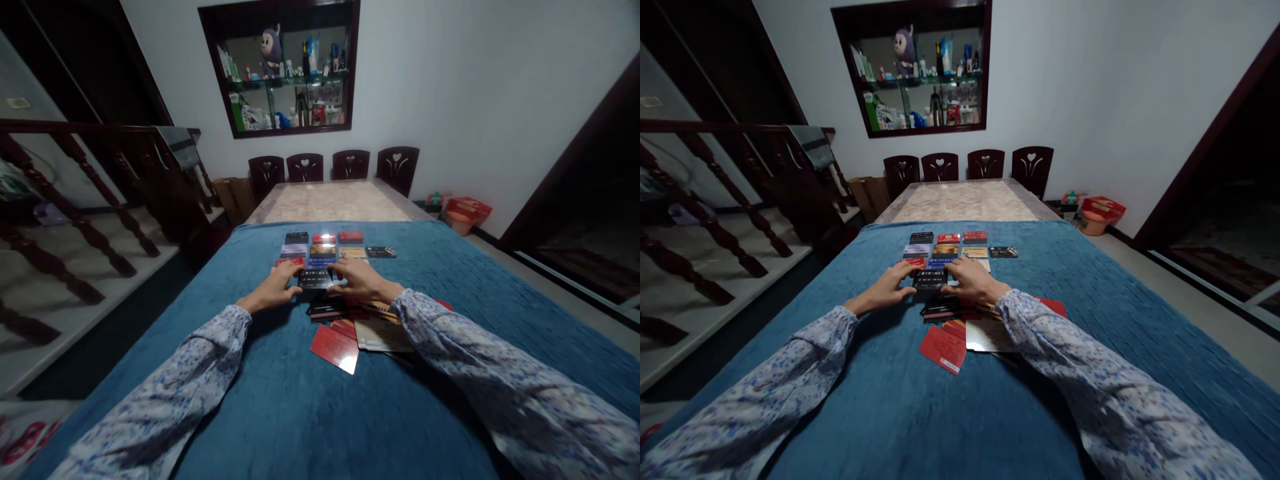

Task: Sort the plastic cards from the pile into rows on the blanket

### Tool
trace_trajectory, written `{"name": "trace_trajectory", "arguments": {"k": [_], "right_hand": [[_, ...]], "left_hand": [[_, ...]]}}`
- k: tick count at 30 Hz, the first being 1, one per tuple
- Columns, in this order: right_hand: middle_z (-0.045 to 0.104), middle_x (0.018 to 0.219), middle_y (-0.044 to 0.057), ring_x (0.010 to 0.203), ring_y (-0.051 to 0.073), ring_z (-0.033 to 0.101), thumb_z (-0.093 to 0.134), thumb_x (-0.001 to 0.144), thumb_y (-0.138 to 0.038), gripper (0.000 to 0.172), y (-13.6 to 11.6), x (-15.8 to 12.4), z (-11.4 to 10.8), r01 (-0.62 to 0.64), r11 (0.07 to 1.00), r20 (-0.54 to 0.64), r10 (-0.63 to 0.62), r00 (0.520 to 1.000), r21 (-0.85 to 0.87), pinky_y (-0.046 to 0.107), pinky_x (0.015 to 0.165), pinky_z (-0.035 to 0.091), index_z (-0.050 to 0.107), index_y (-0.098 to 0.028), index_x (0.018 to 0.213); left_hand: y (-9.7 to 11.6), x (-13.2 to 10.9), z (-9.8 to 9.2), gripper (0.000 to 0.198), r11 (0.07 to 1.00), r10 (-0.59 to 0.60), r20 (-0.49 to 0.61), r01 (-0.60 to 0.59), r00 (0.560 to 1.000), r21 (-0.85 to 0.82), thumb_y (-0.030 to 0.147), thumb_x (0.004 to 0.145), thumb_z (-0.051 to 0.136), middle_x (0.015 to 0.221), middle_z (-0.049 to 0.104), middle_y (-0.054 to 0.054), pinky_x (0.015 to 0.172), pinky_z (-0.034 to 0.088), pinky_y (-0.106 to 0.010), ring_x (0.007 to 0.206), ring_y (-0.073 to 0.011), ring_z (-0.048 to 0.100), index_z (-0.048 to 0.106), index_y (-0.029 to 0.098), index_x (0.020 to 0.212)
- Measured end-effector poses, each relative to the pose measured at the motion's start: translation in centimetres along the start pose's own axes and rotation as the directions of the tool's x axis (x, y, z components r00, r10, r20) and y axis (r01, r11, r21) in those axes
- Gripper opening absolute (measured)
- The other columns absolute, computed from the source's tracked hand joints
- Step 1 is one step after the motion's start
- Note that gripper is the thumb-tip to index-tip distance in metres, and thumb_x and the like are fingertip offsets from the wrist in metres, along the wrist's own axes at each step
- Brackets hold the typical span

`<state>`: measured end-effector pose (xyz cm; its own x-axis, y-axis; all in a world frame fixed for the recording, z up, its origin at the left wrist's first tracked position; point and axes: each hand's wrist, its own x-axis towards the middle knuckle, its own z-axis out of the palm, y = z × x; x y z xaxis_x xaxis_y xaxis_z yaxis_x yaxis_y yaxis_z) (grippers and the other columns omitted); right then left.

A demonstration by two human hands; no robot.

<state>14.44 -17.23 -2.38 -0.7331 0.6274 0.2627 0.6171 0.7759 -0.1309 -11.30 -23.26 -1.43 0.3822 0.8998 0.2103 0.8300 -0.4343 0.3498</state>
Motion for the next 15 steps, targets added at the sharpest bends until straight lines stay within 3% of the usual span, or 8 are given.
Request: {"name": "trace_trajectory", "arguments": {"k": [8,15], "right_hand": [[0.072,0.100,0.011,0.099,0.026,0.062,0.072,0.089,-0.046,0.038,0.4,2.6,-2.2,0.044,0.999,0.042,-0.043,0.998,-0.024,0.033,0.078,0.044,0.071,-0.018,0.114],[0.072,0.109,0.010,0.100,0.025,0.063,0.071,0.089,-0.043,0.047,1.2,5.2,-3.0,0.079,0.997,0.057,-0.080,0.995,0.025,0.031,0.078,0.043,0.066,-0.021,0.130]], "left_hand": [[-1.5,2.0,-1.4,0.048,0.998,-0.031,-0.003,0.032,1.000,0.056,0.020,0.082,0.068,0.125,0.062,-0.011,0.106,0.045,-0.050,0.119,-0.0308,0.059,0.062,0.020,0.130],[-3.4,3.9,-2.6,0.041,0.996,-0.028,-0.018,0.030,0.999,0.083,0.026,0.083,0.068,0.120,0.064,-0.011,0.103,0.047,-0.048,0.111,-0.0288,0.061,0.066,0.019,0.123]]}}
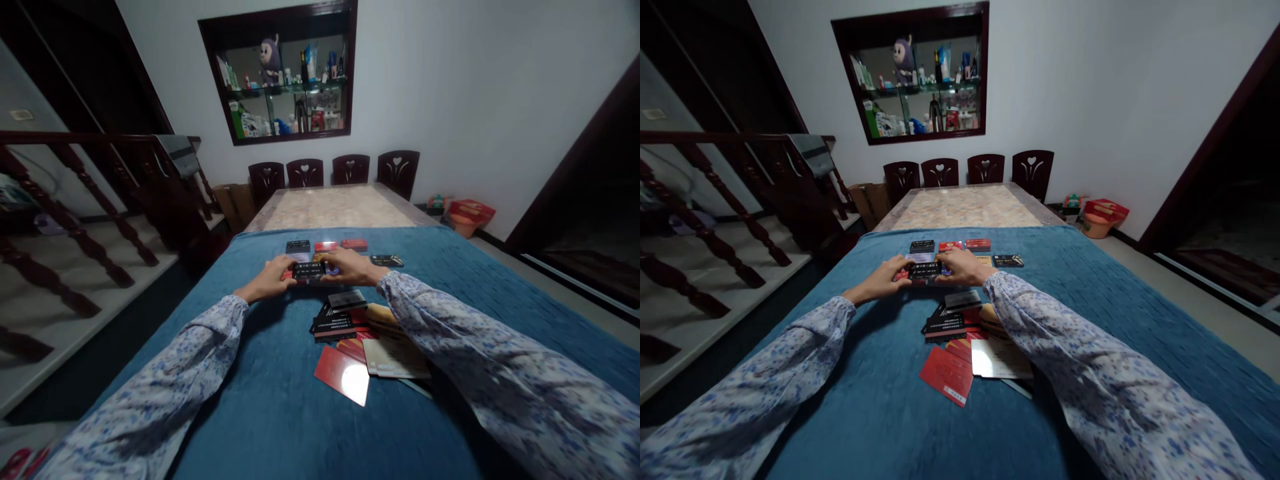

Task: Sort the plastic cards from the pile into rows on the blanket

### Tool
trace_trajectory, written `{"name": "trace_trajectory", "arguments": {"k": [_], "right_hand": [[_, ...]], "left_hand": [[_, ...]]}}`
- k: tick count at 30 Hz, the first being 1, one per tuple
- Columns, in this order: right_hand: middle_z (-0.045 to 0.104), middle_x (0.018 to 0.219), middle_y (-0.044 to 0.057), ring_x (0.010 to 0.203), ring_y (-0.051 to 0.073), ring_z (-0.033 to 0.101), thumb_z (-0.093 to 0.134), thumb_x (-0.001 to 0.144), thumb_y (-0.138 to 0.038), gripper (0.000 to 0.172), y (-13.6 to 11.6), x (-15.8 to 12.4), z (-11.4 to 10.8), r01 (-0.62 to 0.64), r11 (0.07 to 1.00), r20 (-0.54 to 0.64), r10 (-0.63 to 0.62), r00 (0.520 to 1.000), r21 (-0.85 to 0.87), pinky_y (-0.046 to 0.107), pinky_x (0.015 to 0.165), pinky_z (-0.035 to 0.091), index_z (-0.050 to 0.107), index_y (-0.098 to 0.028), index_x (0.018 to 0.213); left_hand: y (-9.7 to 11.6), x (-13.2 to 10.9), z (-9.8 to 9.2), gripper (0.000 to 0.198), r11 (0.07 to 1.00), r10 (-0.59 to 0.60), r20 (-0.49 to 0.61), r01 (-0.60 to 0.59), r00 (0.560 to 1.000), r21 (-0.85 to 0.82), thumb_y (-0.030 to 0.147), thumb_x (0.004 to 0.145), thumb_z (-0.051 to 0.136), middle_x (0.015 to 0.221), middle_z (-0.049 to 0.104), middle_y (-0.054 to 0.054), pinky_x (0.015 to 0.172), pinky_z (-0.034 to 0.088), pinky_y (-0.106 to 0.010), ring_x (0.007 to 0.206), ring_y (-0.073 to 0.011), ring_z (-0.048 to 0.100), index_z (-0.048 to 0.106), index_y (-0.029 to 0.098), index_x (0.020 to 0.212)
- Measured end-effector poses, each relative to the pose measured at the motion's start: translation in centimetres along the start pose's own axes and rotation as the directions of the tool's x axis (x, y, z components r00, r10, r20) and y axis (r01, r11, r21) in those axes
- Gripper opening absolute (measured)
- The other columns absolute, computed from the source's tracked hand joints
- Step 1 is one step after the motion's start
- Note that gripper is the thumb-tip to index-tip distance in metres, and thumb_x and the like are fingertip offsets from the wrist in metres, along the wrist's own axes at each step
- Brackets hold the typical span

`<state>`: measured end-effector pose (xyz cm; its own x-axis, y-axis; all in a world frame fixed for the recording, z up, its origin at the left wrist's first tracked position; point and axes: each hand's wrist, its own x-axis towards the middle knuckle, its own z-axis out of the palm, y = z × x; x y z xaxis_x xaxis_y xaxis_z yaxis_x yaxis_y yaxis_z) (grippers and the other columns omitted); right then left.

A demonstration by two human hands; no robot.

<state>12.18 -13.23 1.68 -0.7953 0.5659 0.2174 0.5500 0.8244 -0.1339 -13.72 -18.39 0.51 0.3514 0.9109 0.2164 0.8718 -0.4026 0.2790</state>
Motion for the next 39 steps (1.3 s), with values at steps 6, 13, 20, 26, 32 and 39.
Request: {"name": "trace_trajectory", "arguments": {"k": [6,13,20,26,32,39], "right_hand": [[0.074,0.107,0.012,0.101,0.025,0.064,0.070,0.090,-0.043,0.039,0.3,2.2,-0.5,-0.047,0.996,0.044,0.050,0.998,-0.072,0.030,0.078,0.043,0.071,-0.018,0.120],[0.075,0.108,0.011,0.101,0.025,0.065,0.069,0.090,-0.046,0.034,1.2,4.8,-0.5,-0.087,0.991,0.073,0.095,0.993,-0.105,0.027,0.070,0.039,0.072,-0.018,0.108],[0.075,0.113,0.011,0.104,0.025,0.066,0.068,0.090,-0.043,0.033,2.6,7.4,-0.1,-0.110,0.986,0.095,0.122,0.988,-0.127,0.026,0.068,0.038,0.072,-0.017,0.111],[0.076,0.113,0.010,0.101,0.023,0.067,0.068,0.090,-0.044,0.036,3.8,9.5,0.3,-0.131,0.985,0.107,0.143,0.984,-0.113,0.026,0.067,0.039,0.073,-0.017,0.113],[0.076,0.113,0.010,0.099,0.022,0.068,0.069,0.090,-0.042,0.038,5.0,11.0,0.6,-0.167,0.981,0.129,0.179,0.975,-0.102,0.026,0.066,0.039,0.072,-0.017,0.119],[0.076,0.114,0.009,0.102,0.023,0.068,0.069,0.089,-0.044,0.043,6.6,12.7,1.7,-0.193,0.975,0.124,0.206,0.971,-0.105,0.026,0.069,0.041,0.072,-0.017,0.123]], "left_hand": [[-1.4,1.4,-0.6,0.042,1.000,-0.015,0.013,0.015,1.000,0.014,0.032,0.084,0.069,0.113,0.064,-0.010,0.097,0.049,-0.045,0.103,-0.0272,0.062,0.066,0.019,0.123],[-3.6,3.5,-0.9,0.042,0.997,-0.025,0.017,0.024,1.000,0.071,0.029,0.082,0.067,0.112,0.064,-0.009,0.095,0.049,-0.044,0.101,-0.0268,0.061,0.066,0.019,0.123],[-5.9,5.7,-0.7,0.044,0.997,-0.042,0.008,0.042,0.999,0.065,0.028,0.079,0.068,0.111,0.065,-0.009,0.094,0.050,-0.043,0.100,-0.0264,0.061,0.066,0.018,0.122],[-7.7,7.4,-0.4,0.045,0.994,-0.065,-0.006,0.065,0.998,0.088,0.028,0.077,0.069,0.112,0.067,-0.009,0.092,0.051,-0.041,0.099,-0.0258,0.062,0.067,0.018,0.121],[-8.9,9.2,0.0,0.046,0.989,-0.096,0.005,0.095,0.995,0.110,0.027,0.077,0.066,0.113,0.065,-0.009,0.094,0.051,-0.041,0.097,-0.0243,0.061,0.066,0.017,0.122],[-10.0,11.1,0.5,0.049,0.986,-0.129,0.022,0.126,0.991,0.114,0.023,0.074,0.064,0.110,0.060,-0.007,0.096,0.051,-0.041,0.098,-0.0243,0.061,0.065,0.017,0.123]]}}
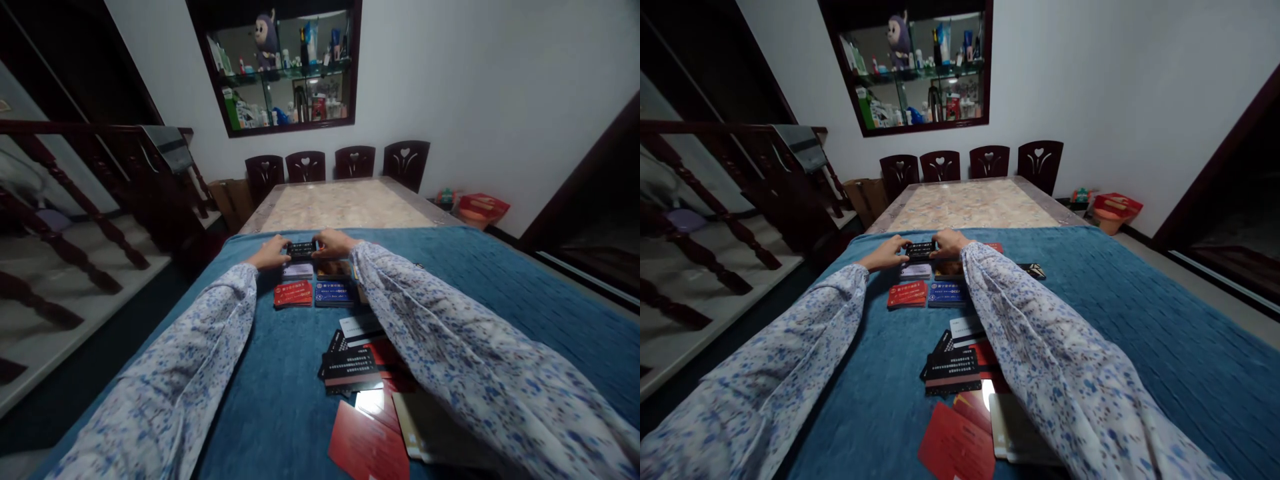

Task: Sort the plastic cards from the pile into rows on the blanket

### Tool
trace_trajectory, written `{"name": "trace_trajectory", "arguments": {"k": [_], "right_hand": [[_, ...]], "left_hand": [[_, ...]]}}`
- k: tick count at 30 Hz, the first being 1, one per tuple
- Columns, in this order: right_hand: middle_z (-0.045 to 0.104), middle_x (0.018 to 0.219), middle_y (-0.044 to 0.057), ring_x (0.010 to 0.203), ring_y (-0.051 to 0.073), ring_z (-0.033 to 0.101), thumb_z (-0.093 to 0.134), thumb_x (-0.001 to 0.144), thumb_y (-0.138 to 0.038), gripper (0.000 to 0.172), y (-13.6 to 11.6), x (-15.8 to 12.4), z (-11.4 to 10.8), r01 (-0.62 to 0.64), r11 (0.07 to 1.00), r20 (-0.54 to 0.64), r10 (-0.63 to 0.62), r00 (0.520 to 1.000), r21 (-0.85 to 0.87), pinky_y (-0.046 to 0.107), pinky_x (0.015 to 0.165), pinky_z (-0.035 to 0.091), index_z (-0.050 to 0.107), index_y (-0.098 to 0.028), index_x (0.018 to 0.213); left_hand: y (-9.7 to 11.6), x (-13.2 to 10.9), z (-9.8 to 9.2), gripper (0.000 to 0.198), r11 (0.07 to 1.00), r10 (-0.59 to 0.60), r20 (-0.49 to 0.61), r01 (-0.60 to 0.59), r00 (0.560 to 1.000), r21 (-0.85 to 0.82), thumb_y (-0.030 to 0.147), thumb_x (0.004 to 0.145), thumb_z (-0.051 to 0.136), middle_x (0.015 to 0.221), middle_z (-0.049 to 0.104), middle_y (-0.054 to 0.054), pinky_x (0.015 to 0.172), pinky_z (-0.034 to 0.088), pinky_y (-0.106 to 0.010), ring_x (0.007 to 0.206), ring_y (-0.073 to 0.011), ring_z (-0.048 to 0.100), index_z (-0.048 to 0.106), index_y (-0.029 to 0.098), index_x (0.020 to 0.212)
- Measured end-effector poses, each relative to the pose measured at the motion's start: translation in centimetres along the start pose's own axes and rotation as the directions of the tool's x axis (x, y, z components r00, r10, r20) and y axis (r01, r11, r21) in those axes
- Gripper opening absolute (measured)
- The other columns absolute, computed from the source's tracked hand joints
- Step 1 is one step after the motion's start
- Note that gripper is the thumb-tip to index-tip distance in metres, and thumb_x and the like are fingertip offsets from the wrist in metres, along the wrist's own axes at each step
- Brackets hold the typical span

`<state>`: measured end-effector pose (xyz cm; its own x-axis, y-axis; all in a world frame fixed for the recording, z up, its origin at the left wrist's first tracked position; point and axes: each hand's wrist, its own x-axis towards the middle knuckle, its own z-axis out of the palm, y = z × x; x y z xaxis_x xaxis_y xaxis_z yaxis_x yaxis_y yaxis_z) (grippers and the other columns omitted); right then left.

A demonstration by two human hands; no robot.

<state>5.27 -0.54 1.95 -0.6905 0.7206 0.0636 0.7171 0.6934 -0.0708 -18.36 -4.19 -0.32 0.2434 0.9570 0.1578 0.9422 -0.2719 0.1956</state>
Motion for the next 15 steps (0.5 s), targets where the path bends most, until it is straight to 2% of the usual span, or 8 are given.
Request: {"name": "trace_trajectory", "arguments": {"k": [8,15], "right_hand": [[0.071,0.124,0.013,0.110,0.026,0.064,0.071,0.088,-0.045,0.048,0.9,2.0,0.8,-0.014,1.000,0.016,0.014,1.000,-0.025,0.027,0.075,0.046,0.071,-0.018,0.127],[0.065,0.133,0.016,0.117,0.027,0.061,0.069,0.091,-0.043,0.045,0.3,2.1,1.3,-0.031,0.999,-0.007,0.031,1.000,-0.022,0.030,0.080,0.046,0.071,-0.017,0.128]], "left_hand": [[0.1,1.5,0.6,0.043,0.998,-0.038,0.012,0.039,0.999,-0.040,0.016,0.073,0.064,0.109,0.056,-0.007,0.096,0.052,-0.033,0.097,-0.0230,0.063,0.068,0.015,0.116],[0.7,1.0,0.5,0.047,0.999,-0.052,0.049,0.053,0.997,-0.006,0.009,0.084,0.054,0.114,0.055,-0.010,0.102,0.048,-0.033,0.102,-0.0220,0.059,0.061,0.003,0.130]]}}
